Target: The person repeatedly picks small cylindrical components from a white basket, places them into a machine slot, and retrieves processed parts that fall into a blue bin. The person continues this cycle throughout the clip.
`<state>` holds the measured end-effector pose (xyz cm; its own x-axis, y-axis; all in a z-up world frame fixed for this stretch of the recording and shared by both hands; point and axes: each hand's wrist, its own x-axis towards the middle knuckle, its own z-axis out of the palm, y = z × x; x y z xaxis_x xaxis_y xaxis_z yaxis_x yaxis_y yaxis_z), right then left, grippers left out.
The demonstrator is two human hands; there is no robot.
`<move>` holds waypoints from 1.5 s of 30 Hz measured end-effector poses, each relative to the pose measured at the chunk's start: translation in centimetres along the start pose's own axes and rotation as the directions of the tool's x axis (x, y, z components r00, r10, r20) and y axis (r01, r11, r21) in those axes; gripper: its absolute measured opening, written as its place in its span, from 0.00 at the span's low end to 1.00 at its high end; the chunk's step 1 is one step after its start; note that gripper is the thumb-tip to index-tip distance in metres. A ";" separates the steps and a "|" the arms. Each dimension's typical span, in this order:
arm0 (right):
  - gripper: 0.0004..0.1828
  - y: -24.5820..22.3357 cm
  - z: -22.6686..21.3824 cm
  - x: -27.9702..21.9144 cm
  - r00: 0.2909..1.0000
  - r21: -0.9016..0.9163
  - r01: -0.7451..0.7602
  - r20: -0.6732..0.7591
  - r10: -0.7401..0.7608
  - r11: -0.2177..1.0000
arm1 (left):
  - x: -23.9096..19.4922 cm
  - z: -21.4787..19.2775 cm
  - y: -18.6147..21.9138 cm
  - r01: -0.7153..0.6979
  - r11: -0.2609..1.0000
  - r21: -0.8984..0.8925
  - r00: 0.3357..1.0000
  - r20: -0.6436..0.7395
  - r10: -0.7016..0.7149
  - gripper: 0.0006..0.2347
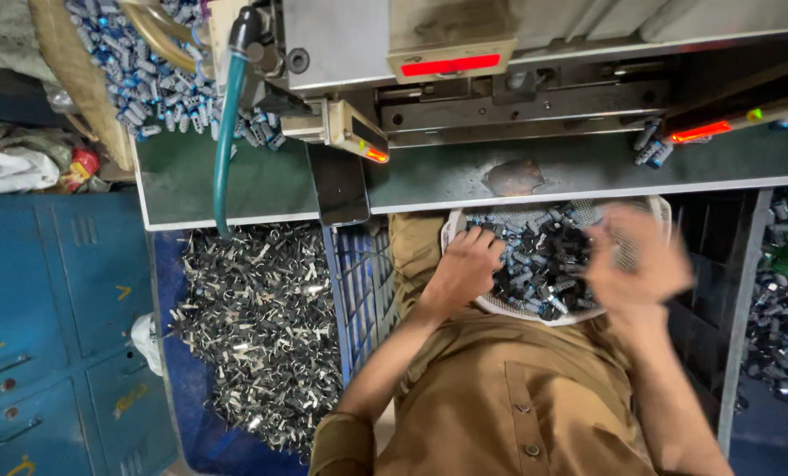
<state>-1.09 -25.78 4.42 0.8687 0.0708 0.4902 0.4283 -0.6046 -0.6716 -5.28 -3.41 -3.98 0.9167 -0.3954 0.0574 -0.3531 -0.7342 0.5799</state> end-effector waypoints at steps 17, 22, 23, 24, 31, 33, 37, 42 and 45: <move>0.14 -2.2 -6.4 11.1 0.985 -0.541 0.158 0.034 -0.167 0.826 | 8.4 5.5 0.1 0.361 0.912 -0.193 0.928 0.173 -0.331 0.13; 0.09 -1.1 -7.7 11.6 0.998 -0.569 0.031 0.064 0.007 0.822 | 11.3 9.6 0.6 0.325 0.912 -0.251 0.933 0.241 -0.266 0.11; 0.09 -0.7 -7.6 10.9 0.997 -0.481 -0.046 0.026 0.067 0.875 | 11.7 10.5 0.8 0.282 0.939 -0.199 0.939 0.260 -0.226 0.10; 0.08 -0.3 -7.4 9.7 0.997 -0.411 -0.072 -0.008 0.075 0.909 | 12.1 11.3 0.9 0.236 0.961 -0.148 0.941 0.281 -0.188 0.11; 0.06 0.6 -2.3 2.6 0.989 -0.108 -0.050 -0.142 0.034 0.993 | 10.7 10.5 2.2 0.006 0.948 -0.319 0.999 -0.034 -0.018 0.21; 0.06 0.1 -0.7 1.1 0.997 -0.092 -0.074 0.031 0.077 0.993 | 9.4 8.2 2.2 0.094 0.852 -0.515 0.995 0.030 -0.091 0.19; 0.11 -0.7 1.3 -1.1 0.972 -0.096 -0.083 0.211 0.102 0.992 | 6.4 3.6 3.2 -0.052 0.847 -0.530 0.946 -0.297 -0.128 0.10; 0.12 -0.5 2.8 -3.0 0.896 0.086 -0.324 0.346 0.277 0.942 | 3.2 -1.6 4.8 -0.058 0.781 -0.621 0.874 -0.409 -0.261 0.09; 0.13 -0.3 4.0 -3.6 0.958 0.211 -0.177 0.262 0.119 0.961 | 2.1 -4.1 5.5 0.071 0.806 -0.588 0.891 -0.326 -0.316 0.08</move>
<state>-3.35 -22.72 0.60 0.9481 0.2040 0.2438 0.3102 -0.4264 -0.8497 -4.54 -6.01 2.67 0.9893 0.0600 0.1330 -0.1097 -0.2950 0.9492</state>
